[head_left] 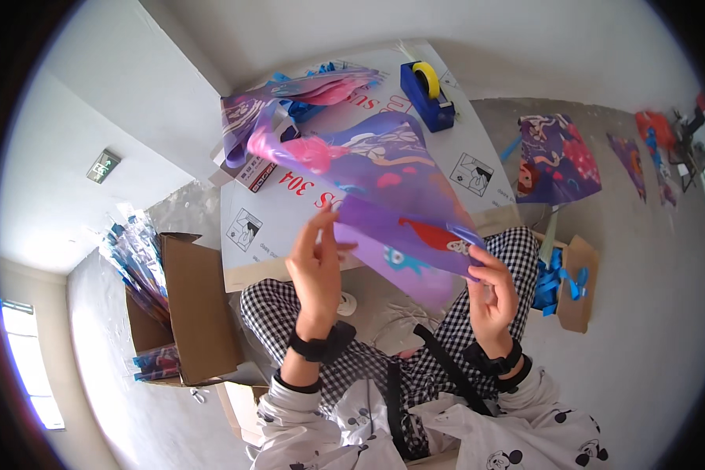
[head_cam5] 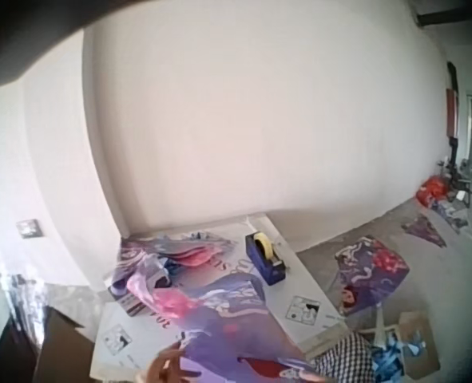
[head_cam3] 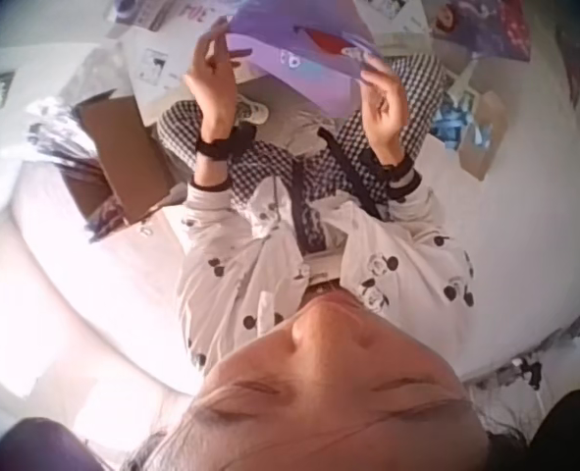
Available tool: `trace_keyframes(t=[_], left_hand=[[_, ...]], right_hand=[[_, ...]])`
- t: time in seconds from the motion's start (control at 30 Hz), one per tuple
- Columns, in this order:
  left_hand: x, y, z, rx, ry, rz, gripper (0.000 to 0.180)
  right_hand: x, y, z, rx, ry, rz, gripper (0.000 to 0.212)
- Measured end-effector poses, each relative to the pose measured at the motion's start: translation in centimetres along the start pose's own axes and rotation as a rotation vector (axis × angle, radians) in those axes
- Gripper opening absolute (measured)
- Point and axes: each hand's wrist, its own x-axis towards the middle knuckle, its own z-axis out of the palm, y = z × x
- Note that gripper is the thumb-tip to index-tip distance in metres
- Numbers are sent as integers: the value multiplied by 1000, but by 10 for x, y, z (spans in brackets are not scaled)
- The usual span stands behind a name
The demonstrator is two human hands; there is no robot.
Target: Assembling a colorful kite by attaching sticks, strings, and tape.
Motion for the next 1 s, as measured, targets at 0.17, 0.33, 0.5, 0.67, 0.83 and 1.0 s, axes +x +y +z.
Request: trace_keyframes(t=[0.17, 0.33, 0.5, 0.67, 0.83, 1.0], left_hand=[[29, 41, -11, 166, -14, 462, 18], [-3, 29, -27, 266, -334, -15, 15], [-74, -79, -11, -115, -761, -618, 40], [-78, -136, 17, -1207, -321, -936, 41], [-83, -168, 27, -1113, -273, -814, 37], [-79, -143, 29, -1205, -217, -828, 35]], right_hand=[[-22, 4, 20, 207, 91, 226, 15], [-48, 4, 40, 518, 104, 467, 22], [-68, 0, 70, 612, -136, 606, 34], [-53, -13, 68, 512, -449, 790, 39], [4, -18, 105, -304, -507, 180, 58], [18, 13, 213, -832, -713, -432, 68]])
